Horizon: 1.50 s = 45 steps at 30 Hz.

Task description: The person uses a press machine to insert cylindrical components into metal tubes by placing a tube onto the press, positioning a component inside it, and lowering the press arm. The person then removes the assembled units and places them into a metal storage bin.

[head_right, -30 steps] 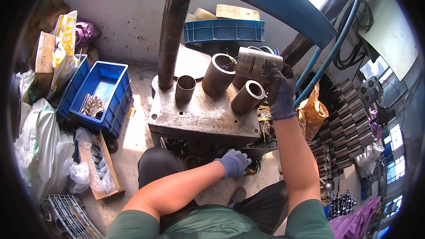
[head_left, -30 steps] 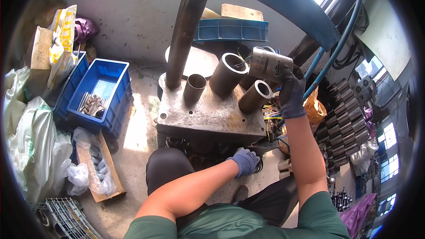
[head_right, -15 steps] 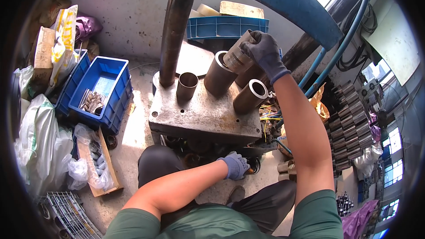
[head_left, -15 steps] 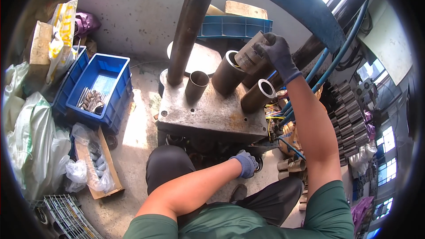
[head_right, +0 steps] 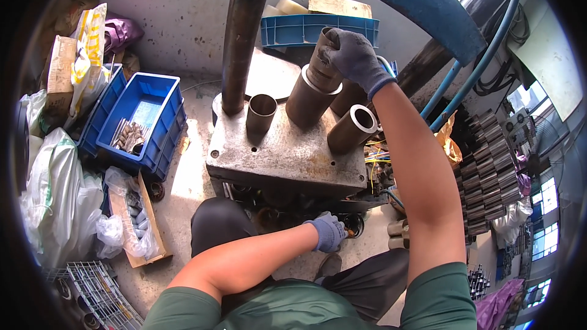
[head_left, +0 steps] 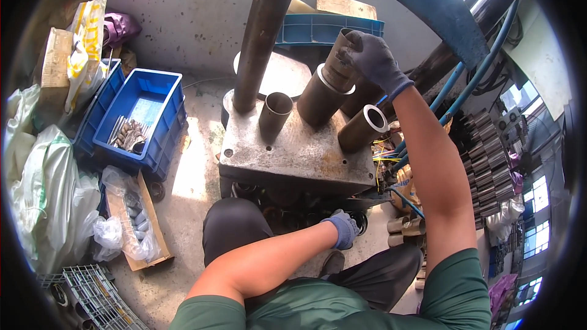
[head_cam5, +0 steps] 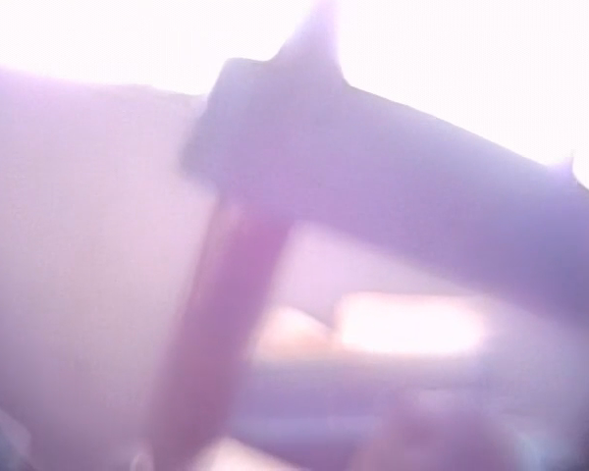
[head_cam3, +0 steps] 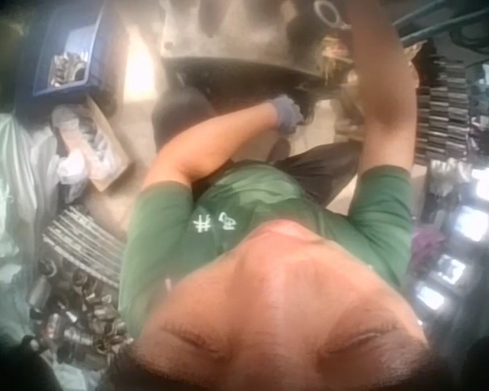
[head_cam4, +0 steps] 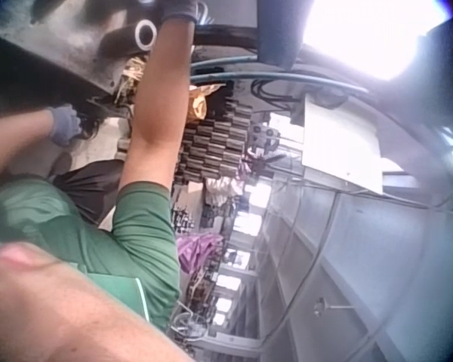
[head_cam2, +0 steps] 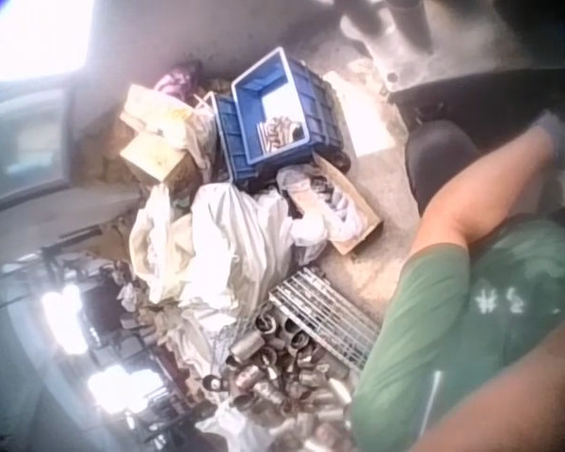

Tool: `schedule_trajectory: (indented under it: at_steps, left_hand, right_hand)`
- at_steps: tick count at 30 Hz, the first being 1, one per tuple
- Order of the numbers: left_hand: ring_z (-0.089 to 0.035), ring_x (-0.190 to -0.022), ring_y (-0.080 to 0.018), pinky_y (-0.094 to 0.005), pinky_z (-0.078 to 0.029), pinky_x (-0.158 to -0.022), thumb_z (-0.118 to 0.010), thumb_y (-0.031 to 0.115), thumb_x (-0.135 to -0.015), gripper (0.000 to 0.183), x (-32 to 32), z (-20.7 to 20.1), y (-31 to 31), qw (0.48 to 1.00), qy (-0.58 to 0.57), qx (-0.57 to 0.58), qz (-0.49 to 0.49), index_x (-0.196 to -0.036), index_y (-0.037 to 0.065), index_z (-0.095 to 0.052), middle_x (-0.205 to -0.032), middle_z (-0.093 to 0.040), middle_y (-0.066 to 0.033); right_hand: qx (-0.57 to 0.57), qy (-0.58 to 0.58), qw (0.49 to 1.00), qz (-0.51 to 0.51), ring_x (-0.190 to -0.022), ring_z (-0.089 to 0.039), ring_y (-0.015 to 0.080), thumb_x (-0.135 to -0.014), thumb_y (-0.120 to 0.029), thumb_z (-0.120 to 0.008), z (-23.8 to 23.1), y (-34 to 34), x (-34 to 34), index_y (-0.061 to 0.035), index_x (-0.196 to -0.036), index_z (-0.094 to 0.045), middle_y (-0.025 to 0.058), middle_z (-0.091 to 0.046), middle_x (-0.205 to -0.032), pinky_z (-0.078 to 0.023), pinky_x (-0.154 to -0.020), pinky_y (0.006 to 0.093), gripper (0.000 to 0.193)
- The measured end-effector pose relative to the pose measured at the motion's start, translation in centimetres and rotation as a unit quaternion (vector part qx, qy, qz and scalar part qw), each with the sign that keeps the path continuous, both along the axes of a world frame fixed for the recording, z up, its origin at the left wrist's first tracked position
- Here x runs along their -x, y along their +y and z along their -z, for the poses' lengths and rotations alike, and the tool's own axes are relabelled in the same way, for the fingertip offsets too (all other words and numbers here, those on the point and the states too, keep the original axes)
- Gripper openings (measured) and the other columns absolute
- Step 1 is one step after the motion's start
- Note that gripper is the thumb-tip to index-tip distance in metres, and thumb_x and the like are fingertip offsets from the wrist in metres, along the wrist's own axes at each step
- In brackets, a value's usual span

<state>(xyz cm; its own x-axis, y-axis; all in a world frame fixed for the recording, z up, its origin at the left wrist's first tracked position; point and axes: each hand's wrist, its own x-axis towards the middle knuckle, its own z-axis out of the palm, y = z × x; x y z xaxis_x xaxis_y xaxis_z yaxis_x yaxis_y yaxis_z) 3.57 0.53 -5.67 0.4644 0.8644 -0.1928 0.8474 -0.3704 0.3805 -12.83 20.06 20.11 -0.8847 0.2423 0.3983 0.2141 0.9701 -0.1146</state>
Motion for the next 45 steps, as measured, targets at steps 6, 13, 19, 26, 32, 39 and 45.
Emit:
schedule_trajectory:
  at_steps: [6, 13, 19, 26, 32, 39, 45]
  left_hand:
    - [-0.067, -0.114, -0.0331, -0.0491, -0.05, -0.096, -0.063, 0.04, -0.091, 0.047, -0.6, 0.0, 0.0, 1.0, 0.006, 0.022, 0.008, -0.129, 0.014, -0.069, -0.122, -0.07, -0.015]
    - [-0.066, -0.116, -0.0328, -0.049, -0.05, -0.097, -0.063, 0.045, -0.092, 0.049, -0.9, 0.5, -0.6, 0.999, 0.018, 0.039, 0.009, -0.13, 0.014, -0.069, -0.125, -0.068, -0.0144]
    - [-0.064, -0.118, -0.0322, -0.0485, -0.049, -0.098, -0.063, 0.046, -0.093, 0.05, -0.7, 1.0, -0.9, 0.997, 0.042, 0.056, 0.016, -0.131, 0.014, -0.068, -0.127, -0.068, -0.014]
    - [-0.064, -0.119, -0.032, -0.0486, -0.049, -0.099, -0.062, 0.045, -0.094, 0.05, -0.6, 1.0, -1.3, 0.998, 0.043, 0.047, 0.019, -0.133, 0.014, -0.067, -0.129, -0.067, -0.014]
    - [-0.063, -0.12, -0.0324, -0.0492, -0.049, -0.099, -0.063, 0.044, -0.094, 0.049, -0.5, 0.7, -1.3, 0.997, 0.044, 0.062, 0.026, -0.133, 0.015, -0.067, -0.13, -0.067, -0.0143]
    - [-0.065, -0.118, -0.0326, -0.0498, -0.049, -0.098, -0.065, 0.046, -0.092, 0.051, -0.9, 1.1, -1.3, 0.997, 0.043, 0.05, 0.027, -0.132, 0.015, -0.067, -0.129, -0.067, -0.0145]
    - [-0.065, -0.117, -0.0332, -0.0501, -0.049, -0.098, -0.065, 0.048, -0.092, 0.053, -0.1, 0.0, -0.9, 0.998, 0.04, 0.038, 0.027, -0.132, 0.013, -0.066, -0.126, -0.067, -0.0144]
  right_hand:
    - [0.101, -0.013, 0.994, -0.038, -0.096, -0.07, 0.0175, -0.097, -0.019, -0.069, 0.1, 3.3, -1.5, 0.0022, -0.124, -0.066, 0.0131, -0.076, -0.104, -0.056, -0.09, 0.0343, 0.035]
    - [-0.03, -0.056, 0.996, 0.055, -0.099, -0.071, 0.0399, -0.098, -0.034, -0.063, -0.8, 0.0, 0.2, -0.001, -0.112, -0.069, 0.023, -0.073, -0.101, -0.055, -0.09, 0.0457, 0.036]
    - [-0.049, 0.024, 0.998, 0.042, -0.096, -0.072, 0.0376, -0.099, -0.04, -0.06, 0.5, -0.2, -0.2, -0.0068, -0.108, -0.071, 0.0203, -0.074, -0.098, -0.057, -0.088, 0.0458, 0.036]
    - [0.104, 0.036, 0.99, -0.086, -0.082, -0.061, 0.0104, -0.096, -0.037, -0.072, 0.7, 1.9, -2.9, 0.0013, -0.106, -0.073, 0.0128, -0.067, -0.082, -0.053, -0.081, 0.0325, 0.04]
    - [0.034, 0.047, 0.997, -0.043, -0.078, -0.067, 0.0266, -0.097, -0.04, -0.067, 0.5, -1.3, -3.5, -0.0013, -0.101, -0.072, 0.0159, -0.068, -0.081, -0.052, -0.077, 0.0385, 0.039]
    - [-0.064, 0.039, 0.985, 0.153, -0.09, -0.071, 0.04, -0.098, -0.037, -0.06, 0.9, -3.8, -1.3, -0.0071, -0.09, -0.069, 0.0174, -0.073, -0.09, -0.056, -0.083, 0.0488, 0.032]
    - [-0.106, 0.225, 0.969, 0.018, -0.104, -0.068, 0.0383, -0.087, -0.026, -0.074, 3.0, -2.7, -3.4, -0.008, -0.117, -0.07, 0.017, -0.073, -0.103, -0.052, -0.098, 0.0473, 0.035]
